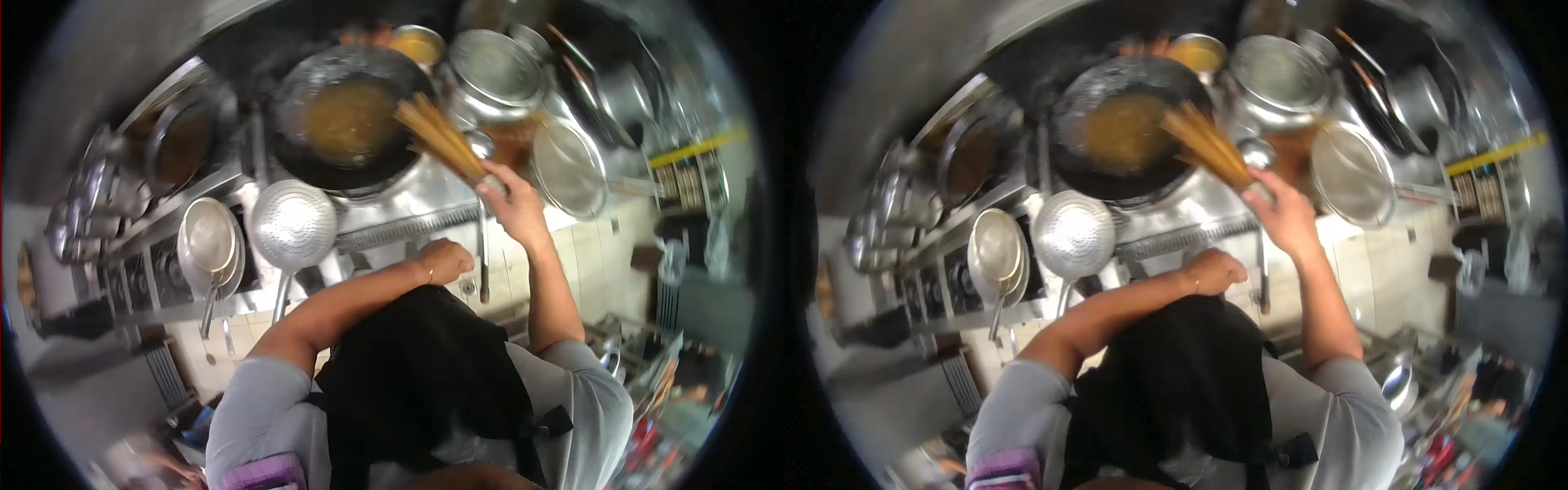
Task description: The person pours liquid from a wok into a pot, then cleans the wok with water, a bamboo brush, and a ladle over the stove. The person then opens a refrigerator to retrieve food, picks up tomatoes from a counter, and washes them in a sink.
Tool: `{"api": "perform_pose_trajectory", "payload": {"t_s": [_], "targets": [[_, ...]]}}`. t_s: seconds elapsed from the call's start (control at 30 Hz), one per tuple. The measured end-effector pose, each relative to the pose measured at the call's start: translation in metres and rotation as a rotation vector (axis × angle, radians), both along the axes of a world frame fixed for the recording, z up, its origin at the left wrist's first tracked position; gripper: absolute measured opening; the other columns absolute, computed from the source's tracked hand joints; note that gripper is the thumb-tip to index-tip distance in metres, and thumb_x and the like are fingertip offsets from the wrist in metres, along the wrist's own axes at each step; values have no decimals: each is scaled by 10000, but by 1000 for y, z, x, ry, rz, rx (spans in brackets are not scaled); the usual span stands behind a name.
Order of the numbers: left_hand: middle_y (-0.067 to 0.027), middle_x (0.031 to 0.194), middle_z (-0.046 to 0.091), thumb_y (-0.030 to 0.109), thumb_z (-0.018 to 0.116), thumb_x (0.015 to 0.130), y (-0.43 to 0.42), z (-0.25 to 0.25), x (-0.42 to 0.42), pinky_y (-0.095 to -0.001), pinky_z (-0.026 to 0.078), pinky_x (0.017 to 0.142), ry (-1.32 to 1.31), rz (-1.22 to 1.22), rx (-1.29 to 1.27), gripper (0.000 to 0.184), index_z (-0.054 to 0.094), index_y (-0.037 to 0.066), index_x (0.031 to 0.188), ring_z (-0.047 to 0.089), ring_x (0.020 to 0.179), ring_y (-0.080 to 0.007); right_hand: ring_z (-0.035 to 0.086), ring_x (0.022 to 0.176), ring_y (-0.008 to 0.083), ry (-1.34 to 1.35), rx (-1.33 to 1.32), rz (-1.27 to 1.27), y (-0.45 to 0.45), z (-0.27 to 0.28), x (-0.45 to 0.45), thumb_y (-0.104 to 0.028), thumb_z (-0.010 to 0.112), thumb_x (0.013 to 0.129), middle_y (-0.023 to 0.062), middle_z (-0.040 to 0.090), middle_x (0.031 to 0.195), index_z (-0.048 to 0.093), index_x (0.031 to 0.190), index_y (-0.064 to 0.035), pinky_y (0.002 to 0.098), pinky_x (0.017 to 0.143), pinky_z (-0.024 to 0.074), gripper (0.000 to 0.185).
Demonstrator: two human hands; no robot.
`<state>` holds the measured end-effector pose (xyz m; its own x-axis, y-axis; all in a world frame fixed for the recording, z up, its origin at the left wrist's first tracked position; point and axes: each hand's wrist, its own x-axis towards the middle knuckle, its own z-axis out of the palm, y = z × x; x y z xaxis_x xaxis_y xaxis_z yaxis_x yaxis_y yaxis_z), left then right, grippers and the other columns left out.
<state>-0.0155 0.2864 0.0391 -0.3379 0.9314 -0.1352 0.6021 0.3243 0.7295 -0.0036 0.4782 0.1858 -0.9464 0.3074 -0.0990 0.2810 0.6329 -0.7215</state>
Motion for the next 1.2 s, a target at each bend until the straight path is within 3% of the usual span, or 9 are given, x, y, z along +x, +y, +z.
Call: {"api": "perform_pose_trajectory", "payload": {"t_s": [0.17, 0.3, 0.5, 0.6, 0.7, 0.9, 1.0, 1.1, 1.2], "targets": [[-112, 913, 773, 192, 729, 913, -125, 39, -21, -405, 581, 797, -184, 454, 176, 120, 815, 111, 929, 741, 856, -307, 686, 1165, 394, -144, 233, 808, -117, -82, -184, -393, 692, 934, 170, 740, 1239, 724, 1324, -244, 495, 1017, 536, 419], [-132, 877, 763, 172, 776, 923, -219, 62, 0, -352, 568, 711, -157, 784, 161, 128, 808, 49, 941, 730, 772, -260, 705, 1137, 398, 11, 60, 139, -200, -119, -320, -337, 605, 965, 204, 743, 1200, 733, 1280, -186, 495, 1015, 545, 372], [-136, 937, 781, 44, 698, 970, -323, 33, 69, -310, 578, 732, -200, 1362, 411, 144, 804, 9, 1061, 751, 827, -187, 686, 1128, 448, 222, 249, 713, -208, -116, -209, -304, 613, 984, 213, 725, 1230, 695, 1316, -100, 522, 1013, 541, 398], [-119, 942, 790, 8, 702, 965, -346, 10, 78, -297, 583, 749, -143, 1384, 334, 136, 811, 15, 1046, 749, 842, -171, 709, 1089, 452, 18, 338, 702, -197, -87, -265, -332, 620, 993, 189, 752, 1183, 705, 1325, -149, 510, 986, 566, 389], [-73, 946, 805, 18, 774, 930, -333, 19, 57, -254, 581, 748, -372, 1482, 413, 94, 814, 27, 1015, 732, 820, -109, 728, 1041, 423, 40, 69, 144, -214, -132, -332, -372, 645, 974, 222, 749, 1152, 677, 1375, -152, 503, 918, 590, 459], [-70, 760, 740, 66, 813, 910, -327, 41, 31, -281, 525, 629, -165, 1408, 356, 65, 796, 16, 872, 676, 679, -117, 693, 1116, 443, 303, 355, 638, -212, -132, -248, -373, 638, 984, 274, 723, 1182, 663, 1400, -151, 483, 989, 549, 473], [-98, 706, 683, 110, 810, 911, -313, 42, 32, -335, 491, 595, -109, 1264, 352, 167, 759, -1, 796, 632, 616, -202, 754, 917, 409, 208, 264, 257, -200, -150, -328, -386, 626, 987, 238, 765, 965, 659, 1403, -139, 512, 826, 592, 485], [-110, 722, 679, 125, 776, 942, -307, 44, 27, -352, 497, 616, -119, 1253, 383, 198, 742, -14, 806, 633, 633, -223, 747, 915, 428, 86, 131, 344, -235, -141, -294, -380, 629, 986, 245, 761, 957, 659, 1394, -123, 510, 825, 591, 483], [-113, 747, 687, 137, 699, 1003, -313, 52, 26, -339, 498, 617, -136, 1290, 439, 206, 753, -26, 888, 643, 651, -215, 689, 1143, 425, -20, 329, 637, -201, -117, -205, -372, 679, 957, 210, 731, 1226, 700, 1353, -180, 480, 1027, 541, 441]]}}
